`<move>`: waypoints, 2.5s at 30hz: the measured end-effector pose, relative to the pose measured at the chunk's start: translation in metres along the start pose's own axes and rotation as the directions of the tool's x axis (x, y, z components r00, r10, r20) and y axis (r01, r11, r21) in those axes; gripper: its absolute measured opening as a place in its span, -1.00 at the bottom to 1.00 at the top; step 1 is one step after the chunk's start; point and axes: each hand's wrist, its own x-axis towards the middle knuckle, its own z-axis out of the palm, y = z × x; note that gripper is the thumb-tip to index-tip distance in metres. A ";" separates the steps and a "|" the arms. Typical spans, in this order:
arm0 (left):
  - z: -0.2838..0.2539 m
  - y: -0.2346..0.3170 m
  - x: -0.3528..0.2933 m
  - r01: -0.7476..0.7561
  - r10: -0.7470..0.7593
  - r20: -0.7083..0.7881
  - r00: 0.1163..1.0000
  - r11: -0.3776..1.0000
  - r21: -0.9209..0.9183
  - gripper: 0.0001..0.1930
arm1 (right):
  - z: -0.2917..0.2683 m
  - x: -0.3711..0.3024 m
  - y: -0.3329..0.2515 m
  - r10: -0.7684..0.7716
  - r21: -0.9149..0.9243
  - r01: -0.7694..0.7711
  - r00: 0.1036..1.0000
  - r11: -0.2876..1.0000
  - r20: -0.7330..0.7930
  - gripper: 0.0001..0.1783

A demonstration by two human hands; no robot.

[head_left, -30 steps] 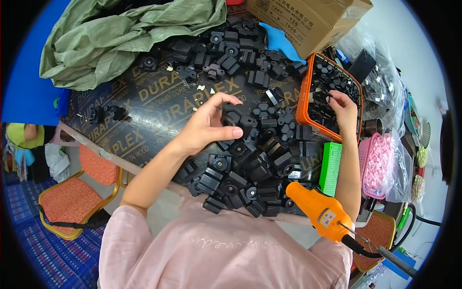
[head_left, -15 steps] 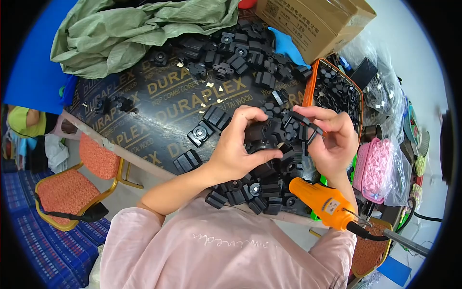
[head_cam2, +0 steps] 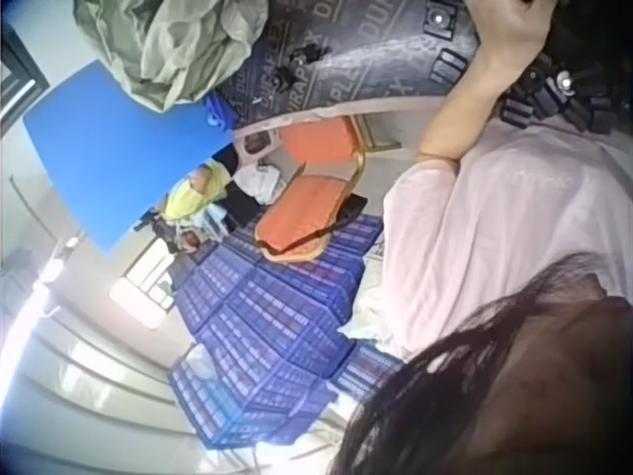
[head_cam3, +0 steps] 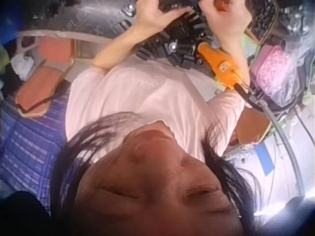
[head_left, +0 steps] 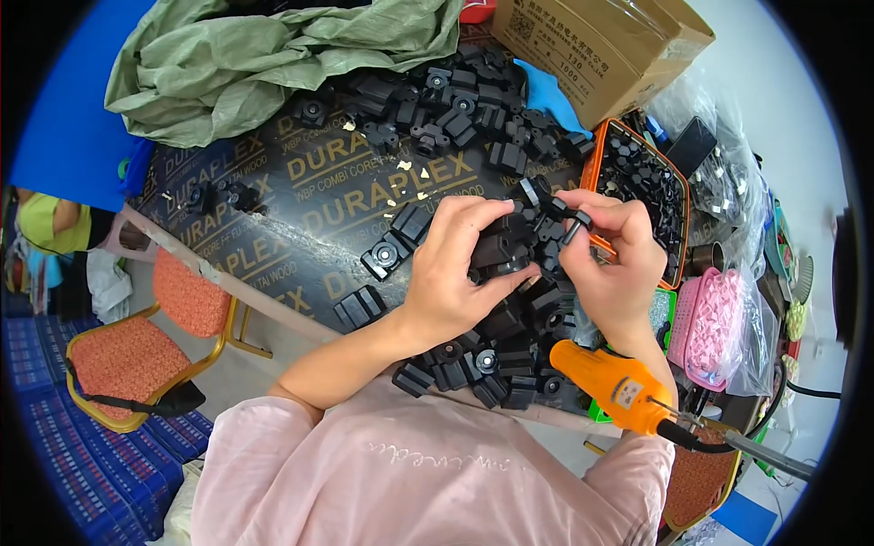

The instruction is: The person assembles plastic components by picking up plastic housings and small plastic pieces and fitting the pieces onto the housings by hand.

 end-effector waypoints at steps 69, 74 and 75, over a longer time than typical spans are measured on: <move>-0.076 -0.135 0.030 0.660 -0.762 0.090 0.641 0.487 -0.572 -0.65 | -0.065 -0.015 0.177 0.474 0.139 -0.470 0.881 0.872 0.002 -0.95; -0.067 -0.094 0.031 0.602 -0.593 0.570 0.568 -0.174 -0.780 -0.57 | -0.068 -0.009 0.164 0.730 0.693 -0.518 0.684 0.501 -0.016 -0.93; -0.058 -0.083 0.028 0.596 -0.575 0.570 0.587 -0.170 -0.785 -0.62 | -0.069 -0.009 0.161 0.733 0.698 -0.522 0.680 0.491 -0.007 -0.93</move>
